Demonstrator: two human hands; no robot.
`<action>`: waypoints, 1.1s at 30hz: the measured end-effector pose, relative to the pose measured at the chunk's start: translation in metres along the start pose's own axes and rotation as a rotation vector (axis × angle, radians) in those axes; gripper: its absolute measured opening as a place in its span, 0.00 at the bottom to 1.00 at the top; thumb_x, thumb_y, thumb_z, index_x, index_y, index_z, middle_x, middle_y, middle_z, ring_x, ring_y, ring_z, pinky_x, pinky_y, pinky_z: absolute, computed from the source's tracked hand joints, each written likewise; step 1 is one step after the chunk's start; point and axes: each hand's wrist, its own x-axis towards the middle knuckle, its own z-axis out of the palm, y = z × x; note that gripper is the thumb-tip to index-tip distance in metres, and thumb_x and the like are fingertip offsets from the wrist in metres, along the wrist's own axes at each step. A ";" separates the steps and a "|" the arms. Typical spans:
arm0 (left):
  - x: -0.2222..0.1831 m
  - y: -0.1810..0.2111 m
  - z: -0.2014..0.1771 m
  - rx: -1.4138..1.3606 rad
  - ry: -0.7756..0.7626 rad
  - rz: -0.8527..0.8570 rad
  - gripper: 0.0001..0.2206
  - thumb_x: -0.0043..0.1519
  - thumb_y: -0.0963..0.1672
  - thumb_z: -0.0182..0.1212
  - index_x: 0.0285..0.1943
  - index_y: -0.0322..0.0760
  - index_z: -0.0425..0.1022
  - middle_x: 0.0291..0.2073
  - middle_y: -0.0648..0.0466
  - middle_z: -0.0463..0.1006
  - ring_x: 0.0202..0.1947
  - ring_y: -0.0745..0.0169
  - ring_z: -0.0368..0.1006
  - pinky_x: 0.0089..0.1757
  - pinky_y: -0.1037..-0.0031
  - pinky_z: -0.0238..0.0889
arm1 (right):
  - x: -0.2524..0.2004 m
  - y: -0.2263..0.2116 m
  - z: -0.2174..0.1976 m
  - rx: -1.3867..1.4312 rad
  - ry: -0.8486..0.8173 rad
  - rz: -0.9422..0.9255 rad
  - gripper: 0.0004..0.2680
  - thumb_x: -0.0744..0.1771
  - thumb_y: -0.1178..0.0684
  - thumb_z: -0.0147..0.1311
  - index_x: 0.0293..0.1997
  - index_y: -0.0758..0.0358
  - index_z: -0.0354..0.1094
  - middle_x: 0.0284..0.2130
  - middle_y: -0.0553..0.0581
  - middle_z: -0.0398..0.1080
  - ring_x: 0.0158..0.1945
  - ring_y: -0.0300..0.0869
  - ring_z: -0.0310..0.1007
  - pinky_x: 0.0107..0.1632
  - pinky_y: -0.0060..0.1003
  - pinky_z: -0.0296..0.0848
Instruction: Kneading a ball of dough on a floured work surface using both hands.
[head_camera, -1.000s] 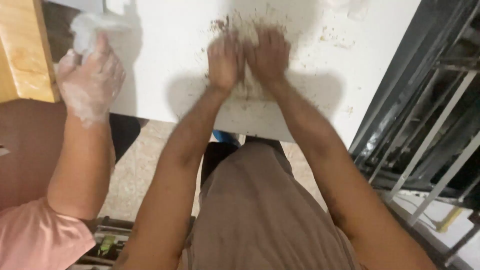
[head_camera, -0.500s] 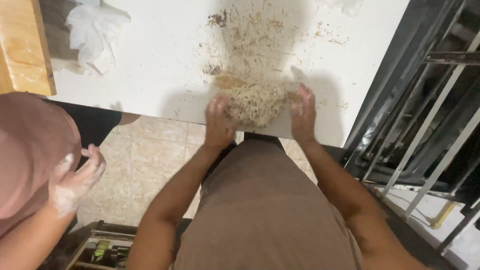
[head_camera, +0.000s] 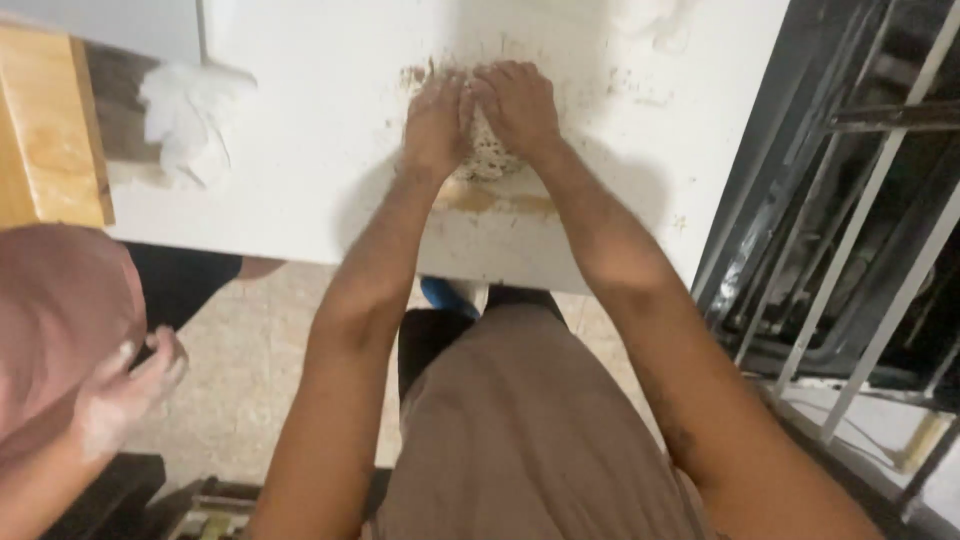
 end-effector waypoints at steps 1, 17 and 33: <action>-0.031 -0.007 0.012 0.016 -0.008 0.135 0.22 0.75 0.51 0.46 0.70 0.32 0.70 0.66 0.36 0.70 0.69 0.36 0.62 0.65 0.49 0.50 | -0.037 -0.015 -0.024 0.062 0.091 -0.188 0.17 0.74 0.37 0.36 0.56 0.54 0.71 0.50 0.57 0.70 0.57 0.55 0.68 0.54 0.52 0.69; 0.025 -0.010 0.007 0.106 0.392 0.346 0.18 0.71 0.42 0.51 0.71 0.33 0.67 0.64 0.41 0.73 0.64 0.37 0.68 0.65 0.38 0.44 | 0.010 -0.024 -0.012 -0.131 0.486 -0.156 0.14 0.73 0.40 0.41 0.51 0.58 0.70 0.49 0.60 0.69 0.51 0.56 0.66 0.55 0.57 0.60; -0.171 0.023 -0.011 0.018 0.249 0.373 0.17 0.69 0.51 0.53 0.63 0.43 0.70 0.53 0.43 0.69 0.55 0.36 0.69 0.53 0.50 0.60 | -0.188 -0.051 -0.068 -0.018 0.056 -0.271 0.20 0.70 0.33 0.50 0.61 0.57 0.66 0.56 0.65 0.65 0.58 0.59 0.68 0.56 0.53 0.63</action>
